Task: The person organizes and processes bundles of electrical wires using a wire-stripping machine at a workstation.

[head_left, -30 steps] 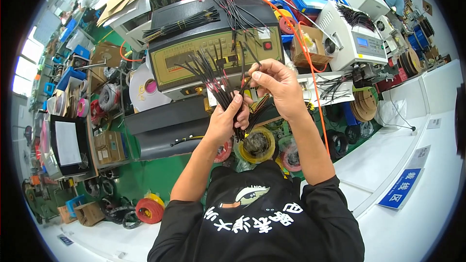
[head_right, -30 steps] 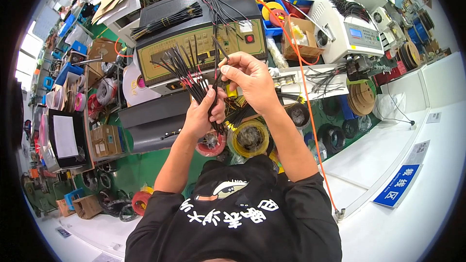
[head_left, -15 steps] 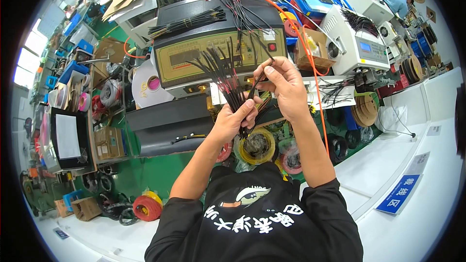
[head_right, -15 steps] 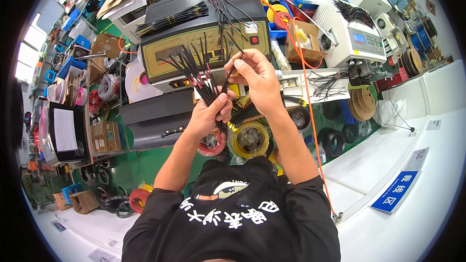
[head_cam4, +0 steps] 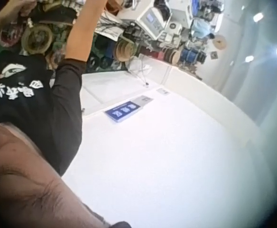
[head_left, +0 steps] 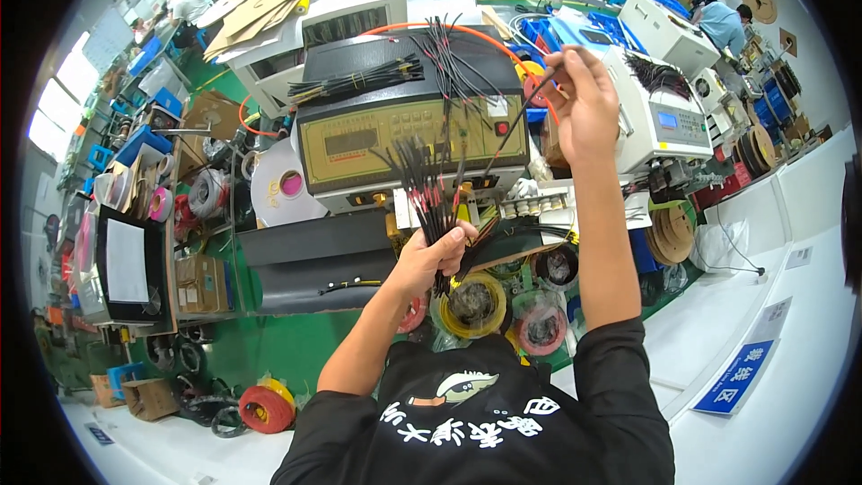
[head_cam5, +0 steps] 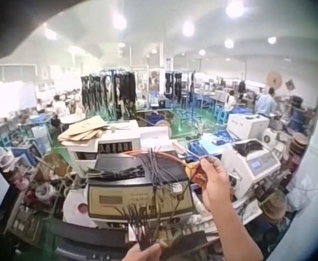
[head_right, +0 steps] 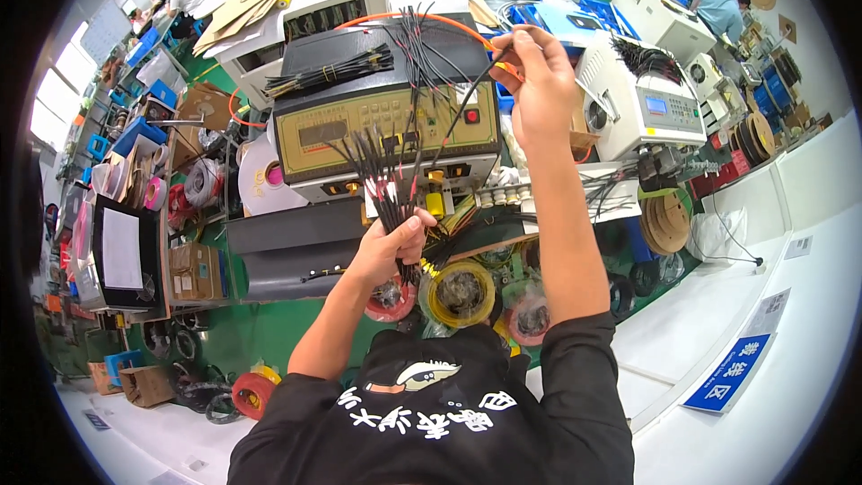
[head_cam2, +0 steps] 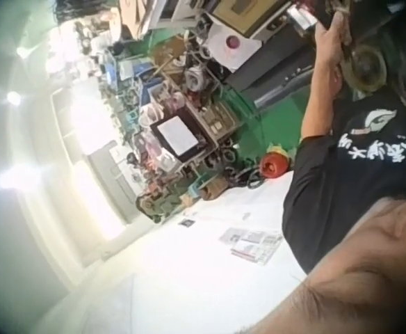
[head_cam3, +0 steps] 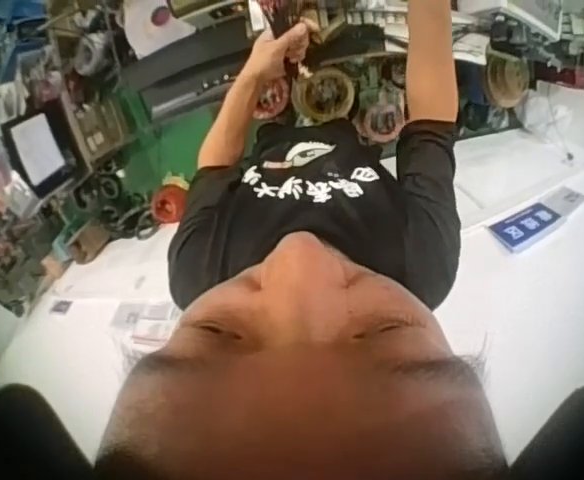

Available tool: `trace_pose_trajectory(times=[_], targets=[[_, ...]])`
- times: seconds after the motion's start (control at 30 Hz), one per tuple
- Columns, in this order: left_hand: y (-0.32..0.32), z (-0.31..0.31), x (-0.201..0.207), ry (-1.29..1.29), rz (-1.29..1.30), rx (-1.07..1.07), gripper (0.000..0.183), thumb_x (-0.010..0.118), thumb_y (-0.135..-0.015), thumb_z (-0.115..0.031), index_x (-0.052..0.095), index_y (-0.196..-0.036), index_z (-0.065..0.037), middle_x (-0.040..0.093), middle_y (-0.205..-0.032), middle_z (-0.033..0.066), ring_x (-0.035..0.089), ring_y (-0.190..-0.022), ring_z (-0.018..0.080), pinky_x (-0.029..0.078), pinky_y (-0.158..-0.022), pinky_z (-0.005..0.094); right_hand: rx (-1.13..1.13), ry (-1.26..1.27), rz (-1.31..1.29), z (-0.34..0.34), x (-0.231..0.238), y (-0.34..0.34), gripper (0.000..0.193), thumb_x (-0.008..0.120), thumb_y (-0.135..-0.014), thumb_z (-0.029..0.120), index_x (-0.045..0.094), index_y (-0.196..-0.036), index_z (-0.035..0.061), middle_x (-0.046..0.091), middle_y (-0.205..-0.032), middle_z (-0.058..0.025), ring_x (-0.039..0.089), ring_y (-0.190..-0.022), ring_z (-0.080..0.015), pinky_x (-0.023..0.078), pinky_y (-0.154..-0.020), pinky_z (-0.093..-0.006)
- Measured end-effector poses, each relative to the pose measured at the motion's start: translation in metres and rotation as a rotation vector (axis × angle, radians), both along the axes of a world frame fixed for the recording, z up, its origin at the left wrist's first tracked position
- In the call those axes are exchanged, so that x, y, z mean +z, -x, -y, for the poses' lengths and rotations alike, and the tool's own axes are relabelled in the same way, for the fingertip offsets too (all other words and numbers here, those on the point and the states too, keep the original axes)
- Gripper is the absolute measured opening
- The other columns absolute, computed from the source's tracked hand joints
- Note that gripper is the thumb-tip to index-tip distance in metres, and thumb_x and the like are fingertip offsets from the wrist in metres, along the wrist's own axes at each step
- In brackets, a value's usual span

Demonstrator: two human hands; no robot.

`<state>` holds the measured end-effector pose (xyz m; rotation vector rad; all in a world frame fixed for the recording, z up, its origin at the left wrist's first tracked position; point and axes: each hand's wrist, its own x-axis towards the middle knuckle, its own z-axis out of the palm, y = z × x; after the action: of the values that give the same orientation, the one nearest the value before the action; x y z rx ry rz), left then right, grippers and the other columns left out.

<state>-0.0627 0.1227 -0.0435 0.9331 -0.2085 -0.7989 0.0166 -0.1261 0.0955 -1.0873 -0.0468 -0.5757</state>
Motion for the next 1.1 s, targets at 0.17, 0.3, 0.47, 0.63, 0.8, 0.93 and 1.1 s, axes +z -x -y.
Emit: trace_pose_trajectory(times=[0.17,0.3,0.47,0.63,0.8,0.93,1.1], targets=[[0.007,-0.013,-0.005,0.016,-0.051,0.118,0.028,0.053,-0.103,-0.028,0.059,-0.111,-0.001,0.042,-0.065,-0.0041,0.039,-0.055,0.0067,0.036,-0.052,0.0247,0.056,0.293,-0.262,0.008,-0.021,-0.095,0.011,0.06,-0.097,0.016,0.064,-0.101,0.0064,0.071,-0.085,-0.0027,0.059,-0.068,-0.0077,0.05,-0.063,-0.0254],[0.009,-0.022,-0.004,0.034,-0.074,0.168,0.03,0.051,-0.104,-0.028,0.058,-0.113,-0.001,0.047,-0.063,-0.0007,0.042,-0.05,0.0077,0.038,-0.05,0.0251,-0.087,0.615,-0.402,0.036,-0.057,-0.176,0.013,0.066,-0.091,0.018,0.07,-0.093,0.0057,0.071,-0.08,-0.0035,0.061,-0.065,-0.0076,0.05,-0.06,-0.026],[0.011,-0.038,-0.015,0.036,-0.095,0.254,0.028,0.05,-0.105,-0.026,0.058,-0.114,-0.001,0.047,-0.064,-0.0017,0.037,-0.048,0.0064,0.034,-0.048,0.0246,-0.163,0.952,-0.605,0.032,-0.071,-0.223,0.02,0.072,-0.085,0.021,0.072,-0.091,0.0018,0.074,-0.088,-0.0095,0.069,-0.078,-0.0135,0.053,-0.068,-0.0284],[0.011,-0.052,-0.014,0.014,-0.103,0.33,0.028,0.051,-0.105,-0.026,0.061,-0.111,-0.001,0.047,-0.065,-0.0021,0.037,-0.05,0.0054,0.035,-0.049,0.0237,-0.273,1.463,-0.539,-0.03,-0.062,-0.208,0.061,0.08,-0.075,0.046,0.066,-0.107,-0.0045,0.067,-0.11,-0.0253,0.065,-0.104,-0.0354,0.052,-0.092,-0.041],[0.008,-0.054,-0.015,0.046,-0.123,0.328,0.027,0.052,-0.104,-0.025,0.061,-0.108,-0.001,0.048,-0.067,-0.0026,0.037,-0.052,0.0053,0.035,-0.051,0.0233,-0.285,1.717,-0.761,-0.069,-0.062,-0.186,0.08,0.084,-0.068,0.055,0.063,-0.112,-0.0081,0.062,-0.119,-0.0313,0.062,-0.114,-0.0384,0.051,-0.096,-0.0427],[0.006,-0.05,-0.009,0.035,-0.115,0.332,0.027,0.052,-0.104,-0.026,0.061,-0.108,-0.001,0.048,-0.067,-0.0028,0.037,-0.053,0.0053,0.035,-0.051,0.0233,-0.04,1.796,-0.588,-0.057,-0.071,-0.2,0.035,0.078,-0.076,0.027,0.071,-0.089,-0.0046,0.068,-0.099,-0.0291,0.066,-0.099,-0.0433,0.053,-0.088,-0.0468],[0.005,-0.051,-0.012,0.066,-0.088,0.336,0.026,0.052,-0.104,-0.025,0.061,-0.108,-0.001,0.048,-0.067,-0.0027,0.038,-0.054,0.0054,0.036,-0.051,0.0232,-0.078,1.869,-0.568,-0.069,-0.089,-0.203,0.018,0.063,-0.078,0.005,0.072,-0.09,-0.0043,0.068,-0.1,-0.0289,0.067,-0.099,-0.0422,0.055,-0.086,-0.0457]])
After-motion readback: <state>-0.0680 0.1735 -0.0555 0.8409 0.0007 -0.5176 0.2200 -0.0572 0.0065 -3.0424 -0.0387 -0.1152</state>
